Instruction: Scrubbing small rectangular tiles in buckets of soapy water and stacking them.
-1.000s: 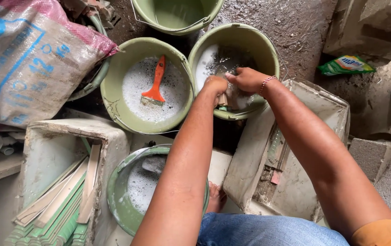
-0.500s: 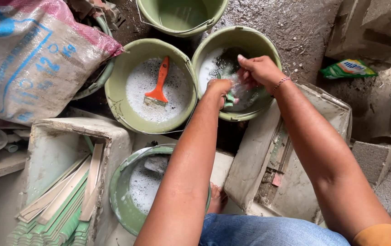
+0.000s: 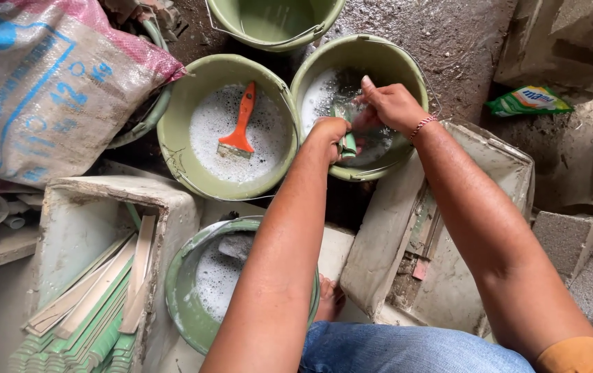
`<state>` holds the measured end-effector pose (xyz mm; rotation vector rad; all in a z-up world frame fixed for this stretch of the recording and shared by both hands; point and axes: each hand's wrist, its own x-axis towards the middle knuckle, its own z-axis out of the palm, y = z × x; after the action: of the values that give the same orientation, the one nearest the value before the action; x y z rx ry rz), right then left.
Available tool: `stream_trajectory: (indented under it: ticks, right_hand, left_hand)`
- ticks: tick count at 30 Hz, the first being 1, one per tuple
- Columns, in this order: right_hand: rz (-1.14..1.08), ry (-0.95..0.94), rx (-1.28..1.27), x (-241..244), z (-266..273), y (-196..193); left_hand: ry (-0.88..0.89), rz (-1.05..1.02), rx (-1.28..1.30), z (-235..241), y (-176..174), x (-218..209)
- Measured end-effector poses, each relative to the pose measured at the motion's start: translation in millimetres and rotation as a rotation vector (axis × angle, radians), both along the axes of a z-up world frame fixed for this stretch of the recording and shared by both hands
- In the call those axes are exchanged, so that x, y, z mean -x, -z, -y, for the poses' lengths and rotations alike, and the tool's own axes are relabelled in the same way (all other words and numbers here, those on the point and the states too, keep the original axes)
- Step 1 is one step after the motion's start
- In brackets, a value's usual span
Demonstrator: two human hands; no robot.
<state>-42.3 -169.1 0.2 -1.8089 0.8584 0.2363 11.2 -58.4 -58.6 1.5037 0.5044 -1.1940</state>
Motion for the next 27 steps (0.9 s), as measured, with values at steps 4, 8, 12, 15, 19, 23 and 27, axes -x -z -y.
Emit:
stream_trajectory:
  ticks: [4,8,12,15,19,23,27]
  right_hand:
    - [0.195,0.063,-0.116,-3.4,10.9,-2.3]
    - [0.347,0.149,-0.062,0.2,23.1,-7.2]
    - [0.311,0.194,-0.027,14.2,11.2,-35.4]
    - [0.26,0.344,-0.265,20.6,-27.5,-97.2]
    - [0.356,0.303,-0.568,38.4,-62.1,-81.2]
    - [0.288,0.3,-0.739,44.6,-121.8,-123.1]
    - [0.372,0.345,-0.72,46.3,-139.9,-124.7]
  left_hand:
    - [-0.02,-0.254,0.129,-20.8,-17.9,-7.2]
    - [0.094,-0.201,0.165,-64.8,-86.0,11.3]
    - [0.443,0.039,0.216,-133.0,-171.4,22.9]
    - [0.511,0.197,0.208,-163.4,-195.4,26.0]
    - [0.329,0.353,0.403,-178.0,-160.0,41.0]
    - [0.27,0.457,0.419,-170.4,-145.7,60.3]
    - [0.456,0.664,0.054,-172.5,-197.5,73.4]
